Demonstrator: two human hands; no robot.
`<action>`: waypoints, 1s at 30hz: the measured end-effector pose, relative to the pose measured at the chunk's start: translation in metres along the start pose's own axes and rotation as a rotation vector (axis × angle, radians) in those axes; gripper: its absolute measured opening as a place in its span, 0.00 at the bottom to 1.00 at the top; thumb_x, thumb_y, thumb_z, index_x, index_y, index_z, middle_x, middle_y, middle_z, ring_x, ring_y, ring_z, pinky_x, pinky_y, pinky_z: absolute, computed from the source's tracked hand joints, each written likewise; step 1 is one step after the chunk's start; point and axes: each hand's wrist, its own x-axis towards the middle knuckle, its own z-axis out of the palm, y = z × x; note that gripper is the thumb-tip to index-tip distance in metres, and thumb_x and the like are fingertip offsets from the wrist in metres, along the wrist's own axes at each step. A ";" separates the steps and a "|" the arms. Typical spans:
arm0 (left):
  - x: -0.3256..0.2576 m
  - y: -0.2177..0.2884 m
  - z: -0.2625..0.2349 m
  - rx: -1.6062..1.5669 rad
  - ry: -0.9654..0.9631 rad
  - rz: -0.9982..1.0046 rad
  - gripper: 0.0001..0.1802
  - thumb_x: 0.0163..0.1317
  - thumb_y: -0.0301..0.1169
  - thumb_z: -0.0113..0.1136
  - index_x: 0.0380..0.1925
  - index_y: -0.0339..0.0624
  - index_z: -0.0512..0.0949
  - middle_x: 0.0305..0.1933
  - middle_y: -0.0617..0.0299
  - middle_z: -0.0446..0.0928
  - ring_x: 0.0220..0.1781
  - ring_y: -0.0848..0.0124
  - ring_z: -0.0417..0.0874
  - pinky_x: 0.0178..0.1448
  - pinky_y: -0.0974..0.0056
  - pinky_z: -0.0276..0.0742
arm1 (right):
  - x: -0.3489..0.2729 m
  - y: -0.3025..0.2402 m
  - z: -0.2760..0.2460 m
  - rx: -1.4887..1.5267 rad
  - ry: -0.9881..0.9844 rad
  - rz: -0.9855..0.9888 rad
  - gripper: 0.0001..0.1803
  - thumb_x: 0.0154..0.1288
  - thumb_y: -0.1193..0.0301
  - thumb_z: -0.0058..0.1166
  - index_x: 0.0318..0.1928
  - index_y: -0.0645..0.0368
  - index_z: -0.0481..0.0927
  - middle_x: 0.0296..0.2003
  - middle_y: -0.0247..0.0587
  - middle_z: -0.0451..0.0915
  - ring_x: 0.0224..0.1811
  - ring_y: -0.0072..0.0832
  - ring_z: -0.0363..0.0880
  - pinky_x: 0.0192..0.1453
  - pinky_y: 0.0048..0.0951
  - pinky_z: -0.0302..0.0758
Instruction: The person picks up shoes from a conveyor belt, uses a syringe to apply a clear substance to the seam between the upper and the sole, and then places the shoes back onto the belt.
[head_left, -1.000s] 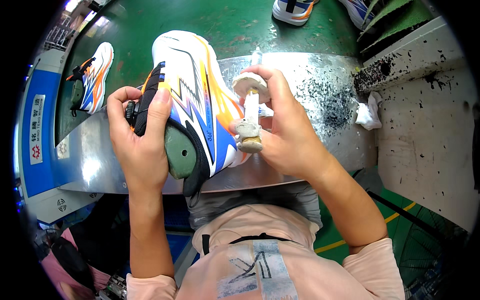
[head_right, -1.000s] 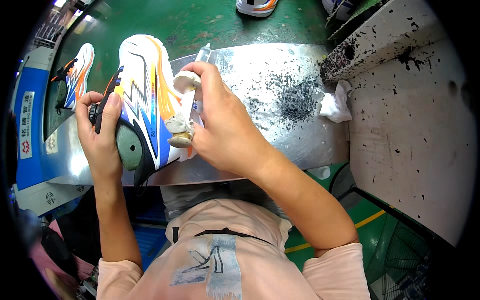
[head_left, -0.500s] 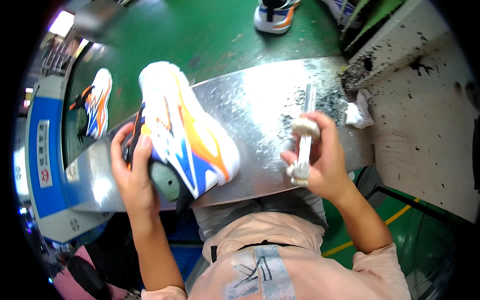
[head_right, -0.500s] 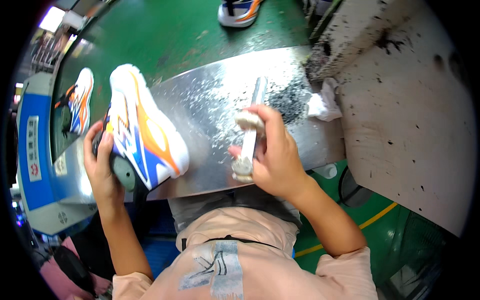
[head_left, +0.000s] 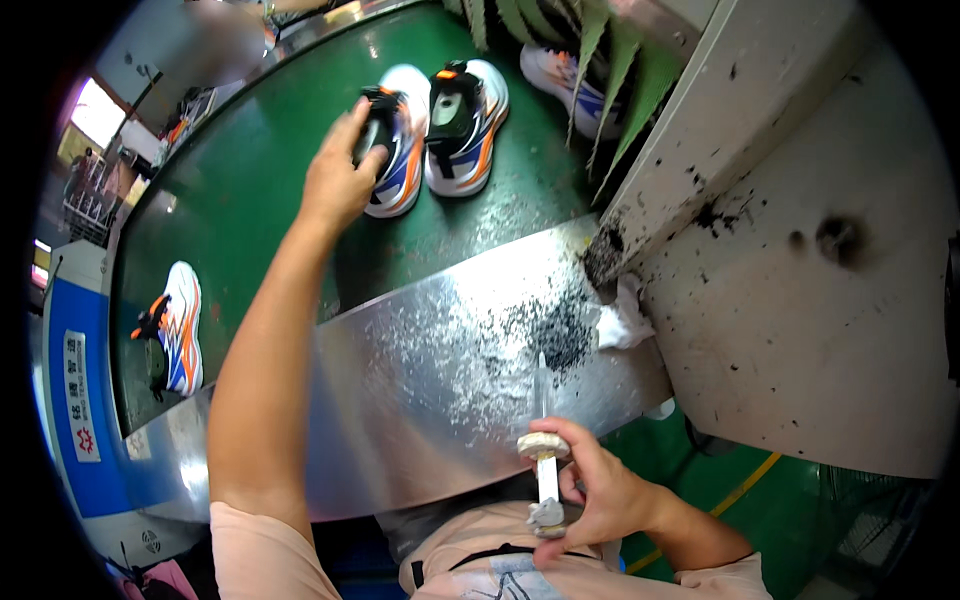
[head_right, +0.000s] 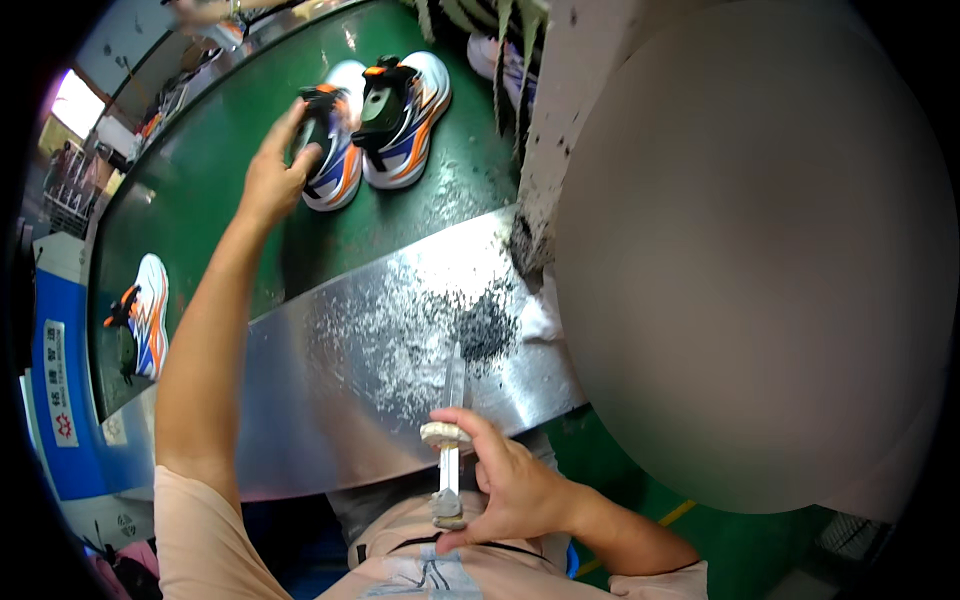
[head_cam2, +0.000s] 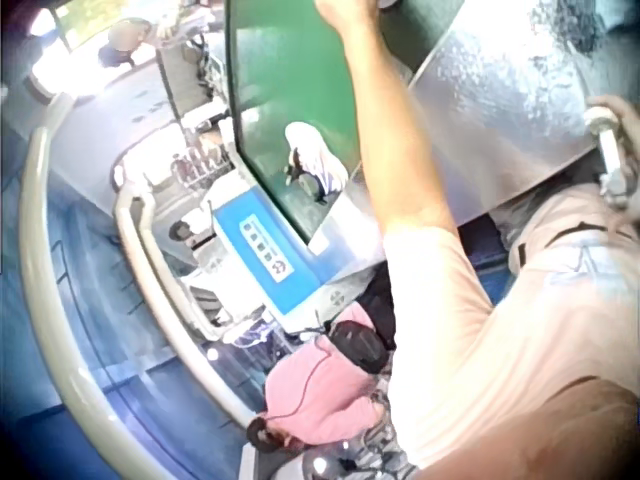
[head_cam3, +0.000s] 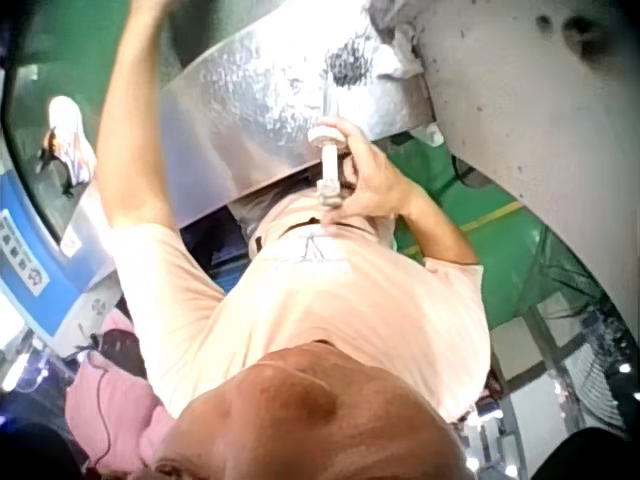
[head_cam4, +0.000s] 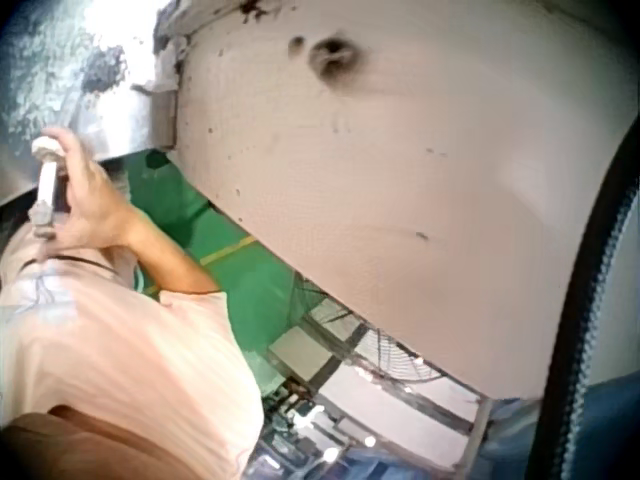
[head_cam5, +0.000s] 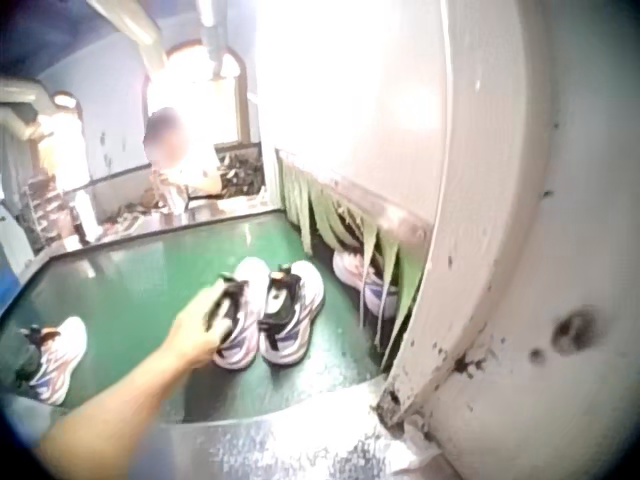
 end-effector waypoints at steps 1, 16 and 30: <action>0.007 -0.002 0.002 0.091 -0.095 -0.136 0.29 0.60 0.41 0.63 0.60 0.43 0.72 0.59 0.44 0.73 0.63 0.52 0.73 0.67 0.60 0.66 | 0.003 -0.005 -0.001 -0.034 -0.018 -0.018 0.63 0.38 0.51 0.79 0.70 0.56 0.51 0.54 0.46 0.72 0.35 0.24 0.73 0.37 0.22 0.72; -0.261 -0.300 -0.265 -0.432 0.558 -0.723 0.34 0.54 0.28 0.72 0.60 0.35 0.67 0.56 0.55 0.74 0.52 0.66 0.78 0.55 0.62 0.76 | -0.003 0.004 0.009 -0.054 0.056 -0.040 0.61 0.40 0.45 0.76 0.67 0.58 0.53 0.50 0.46 0.71 0.34 0.27 0.73 0.36 0.24 0.72; -0.258 -0.130 -0.252 -0.465 0.316 -0.786 0.29 0.43 0.17 0.69 0.51 0.34 0.75 0.47 0.58 0.78 0.43 0.68 0.81 0.49 0.64 0.78 | 0.002 0.000 0.011 0.352 0.105 -0.002 0.55 0.45 0.74 0.75 0.68 0.53 0.48 0.51 0.42 0.68 0.51 0.20 0.70 0.42 0.19 0.76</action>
